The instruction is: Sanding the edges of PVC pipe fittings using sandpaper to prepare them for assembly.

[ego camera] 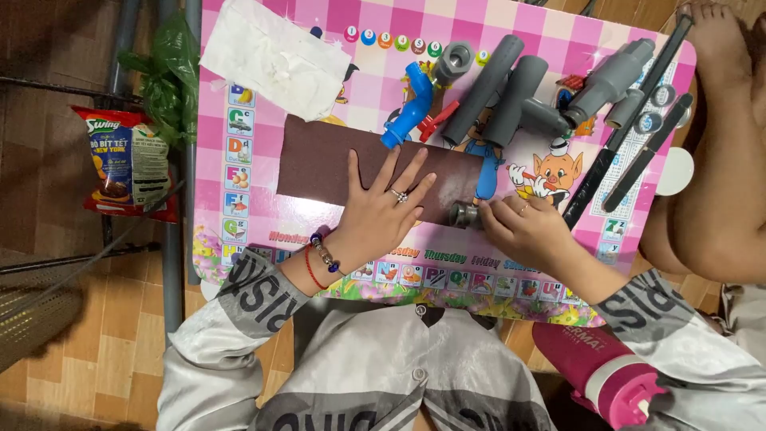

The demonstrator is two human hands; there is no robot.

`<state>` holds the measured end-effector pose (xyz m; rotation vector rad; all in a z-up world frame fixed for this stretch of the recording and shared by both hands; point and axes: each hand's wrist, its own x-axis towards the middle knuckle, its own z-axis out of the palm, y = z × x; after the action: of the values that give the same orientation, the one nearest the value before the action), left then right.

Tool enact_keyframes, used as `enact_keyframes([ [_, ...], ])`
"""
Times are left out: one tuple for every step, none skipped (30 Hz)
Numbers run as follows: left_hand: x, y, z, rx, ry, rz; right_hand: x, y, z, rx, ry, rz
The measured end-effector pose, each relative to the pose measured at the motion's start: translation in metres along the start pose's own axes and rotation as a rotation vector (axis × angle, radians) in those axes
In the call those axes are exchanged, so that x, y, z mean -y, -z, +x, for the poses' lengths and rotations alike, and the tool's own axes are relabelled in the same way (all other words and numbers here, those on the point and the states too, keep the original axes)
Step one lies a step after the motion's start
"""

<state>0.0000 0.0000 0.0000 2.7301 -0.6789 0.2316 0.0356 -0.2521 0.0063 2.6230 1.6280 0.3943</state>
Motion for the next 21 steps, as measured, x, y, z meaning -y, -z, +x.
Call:
enact_keyframes([
  [-0.001, 0.000, 0.000, 0.001, -0.002, -0.003, -0.007, -0.001, 0.004, 0.003, -0.002, 0.000],
  [-0.001, 0.000, 0.000, 0.002, 0.001, -0.001, -0.014, -0.001, 0.009, 0.010, -0.028, -0.012],
  [0.000, 0.001, 0.000, 0.003, 0.005, 0.004, -0.021, -0.002, 0.015, 0.013, -0.052, -0.024],
  [-0.001, 0.001, -0.001, 0.001, 0.005, 0.004, -0.023, -0.004, 0.016, 0.013, -0.051, -0.025],
  [-0.001, 0.000, -0.001, -0.006, 0.009, 0.003, -0.027, -0.007, 0.019, -0.001, -0.062, -0.091],
  [0.000, 0.000, -0.001, -0.013, 0.012, 0.002, -0.030, -0.010, 0.022, -0.014, -0.074, -0.156],
  [0.000, -0.001, -0.001, -0.012, 0.014, 0.000, -0.022, -0.011, 0.015, -0.012, -0.072, -0.155],
  [0.001, -0.002, -0.002, -0.012, 0.013, 0.003, -0.013, -0.013, 0.008, -0.003, -0.071, -0.070],
  [0.001, -0.003, -0.001, -0.014, 0.011, 0.006, -0.005, -0.014, 0.001, 0.006, -0.072, 0.013],
  [0.002, -0.003, 0.000, -0.015, 0.012, 0.004, -0.006, -0.011, 0.003, 0.007, -0.071, 0.012],
  [0.002, -0.004, -0.001, -0.013, 0.011, -0.002, -0.004, -0.008, 0.003, -0.003, -0.029, 0.014],
  [0.001, -0.005, -0.002, -0.012, 0.011, -0.009, -0.003, -0.005, 0.003, -0.014, 0.014, 0.015],
  [0.001, -0.004, -0.002, -0.008, 0.007, -0.009, -0.013, -0.005, 0.010, -0.015, 0.008, 0.017],
  [0.000, -0.004, -0.003, -0.006, 0.006, -0.007, -0.024, -0.005, 0.017, -0.030, -0.032, -0.076],
  [0.001, -0.003, -0.001, -0.013, 0.005, -0.002, -0.037, -0.004, 0.026, -0.049, -0.067, -0.176],
  [0.000, -0.002, -0.001, -0.017, 0.002, 0.001, -0.034, -0.009, 0.019, -0.053, -0.068, -0.180],
  [0.000, -0.001, -0.001, -0.017, 0.004, 0.000, -0.032, -0.015, 0.013, -0.049, -0.077, -0.128],
  [0.001, -0.001, -0.002, -0.017, 0.007, -0.001, -0.030, -0.021, 0.008, -0.045, -0.085, -0.075],
  [0.001, 0.000, -0.002, -0.016, 0.007, -0.005, -0.017, -0.012, 0.006, -0.041, -0.085, -0.074],
  [0.001, -0.001, -0.002, -0.011, 0.005, -0.001, -0.005, -0.004, 0.005, -0.039, -0.034, -0.030],
  [0.001, 0.000, -0.002, -0.004, -0.001, 0.001, 0.009, 0.005, 0.003, -0.037, 0.012, 0.013],
])
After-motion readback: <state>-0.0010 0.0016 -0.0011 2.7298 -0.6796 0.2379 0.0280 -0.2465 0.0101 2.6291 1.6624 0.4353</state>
